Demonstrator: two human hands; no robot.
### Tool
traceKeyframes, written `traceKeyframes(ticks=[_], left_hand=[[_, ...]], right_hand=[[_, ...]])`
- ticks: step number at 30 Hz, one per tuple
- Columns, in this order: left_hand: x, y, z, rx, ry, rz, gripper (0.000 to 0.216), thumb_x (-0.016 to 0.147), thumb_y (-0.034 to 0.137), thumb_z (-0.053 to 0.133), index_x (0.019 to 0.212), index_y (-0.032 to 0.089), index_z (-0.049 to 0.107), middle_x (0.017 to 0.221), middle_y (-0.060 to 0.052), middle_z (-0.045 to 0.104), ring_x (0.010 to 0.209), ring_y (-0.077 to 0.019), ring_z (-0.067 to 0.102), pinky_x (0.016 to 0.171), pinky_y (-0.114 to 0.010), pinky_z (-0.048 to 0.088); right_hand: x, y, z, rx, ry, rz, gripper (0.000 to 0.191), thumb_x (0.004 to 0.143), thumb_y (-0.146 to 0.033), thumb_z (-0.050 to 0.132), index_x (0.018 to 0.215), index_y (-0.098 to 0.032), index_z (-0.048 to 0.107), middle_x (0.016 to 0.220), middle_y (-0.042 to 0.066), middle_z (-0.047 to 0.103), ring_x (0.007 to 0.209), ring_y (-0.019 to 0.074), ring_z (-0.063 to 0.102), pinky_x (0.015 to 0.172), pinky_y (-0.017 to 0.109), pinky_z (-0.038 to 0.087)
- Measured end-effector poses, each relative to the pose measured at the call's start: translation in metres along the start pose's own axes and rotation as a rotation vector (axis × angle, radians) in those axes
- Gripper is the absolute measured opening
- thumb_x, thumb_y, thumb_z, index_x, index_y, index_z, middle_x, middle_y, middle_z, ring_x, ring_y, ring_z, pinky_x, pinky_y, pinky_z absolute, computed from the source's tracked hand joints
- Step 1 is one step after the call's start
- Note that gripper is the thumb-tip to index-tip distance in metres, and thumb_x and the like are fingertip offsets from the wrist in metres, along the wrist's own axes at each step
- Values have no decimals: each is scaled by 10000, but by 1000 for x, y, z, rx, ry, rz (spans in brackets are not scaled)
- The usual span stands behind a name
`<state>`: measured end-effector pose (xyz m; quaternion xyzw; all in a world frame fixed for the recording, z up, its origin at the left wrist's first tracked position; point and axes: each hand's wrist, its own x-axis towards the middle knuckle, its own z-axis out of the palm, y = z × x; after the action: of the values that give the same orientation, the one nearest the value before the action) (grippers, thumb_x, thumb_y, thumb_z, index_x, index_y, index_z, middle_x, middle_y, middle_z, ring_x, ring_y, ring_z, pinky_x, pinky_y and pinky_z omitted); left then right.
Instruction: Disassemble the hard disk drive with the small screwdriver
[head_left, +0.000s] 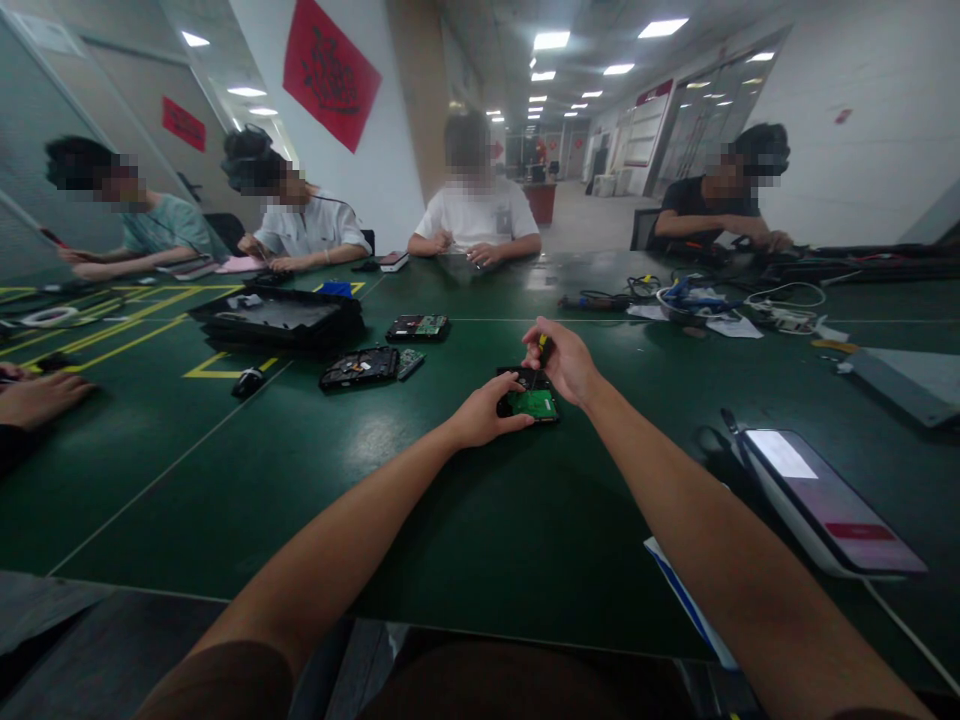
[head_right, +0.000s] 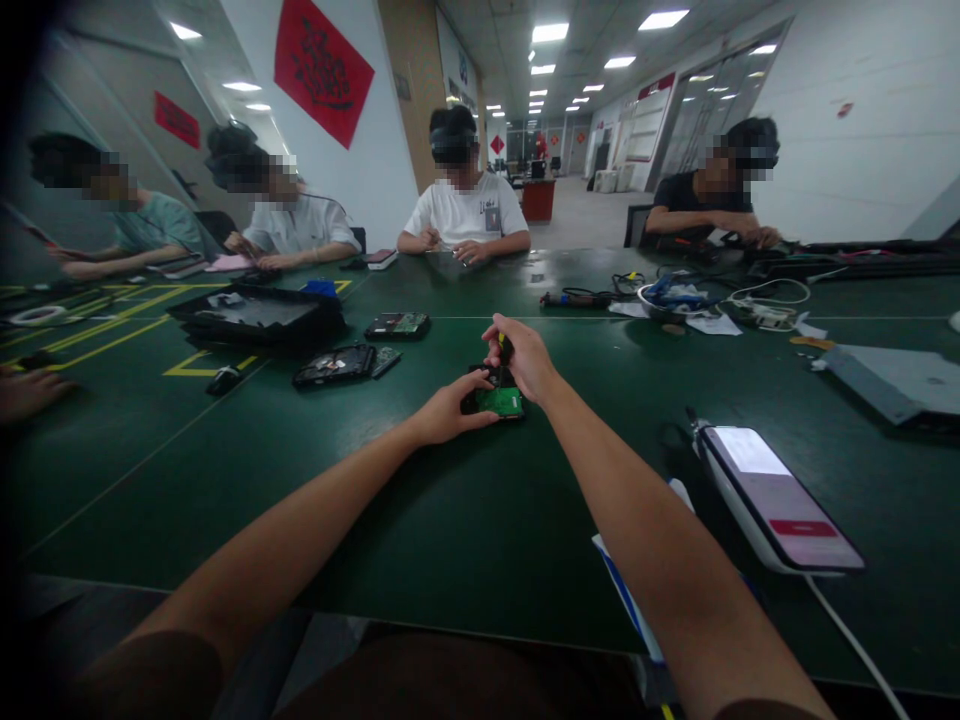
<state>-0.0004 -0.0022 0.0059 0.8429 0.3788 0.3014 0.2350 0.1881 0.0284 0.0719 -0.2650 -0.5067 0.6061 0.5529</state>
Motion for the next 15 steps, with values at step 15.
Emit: traceKeyframes(ticks=[15], left_hand=[[1,-2,1,15,-8,-17,593,833,524,779,1314,214,621,1532,-135,550,1484,-310,468,1227,-478,394]], right_hand=[[3,3,-3,83,67,8,385,822,-607,713,789,-236,615,709,-1,660,664,167,628,690,322,545]])
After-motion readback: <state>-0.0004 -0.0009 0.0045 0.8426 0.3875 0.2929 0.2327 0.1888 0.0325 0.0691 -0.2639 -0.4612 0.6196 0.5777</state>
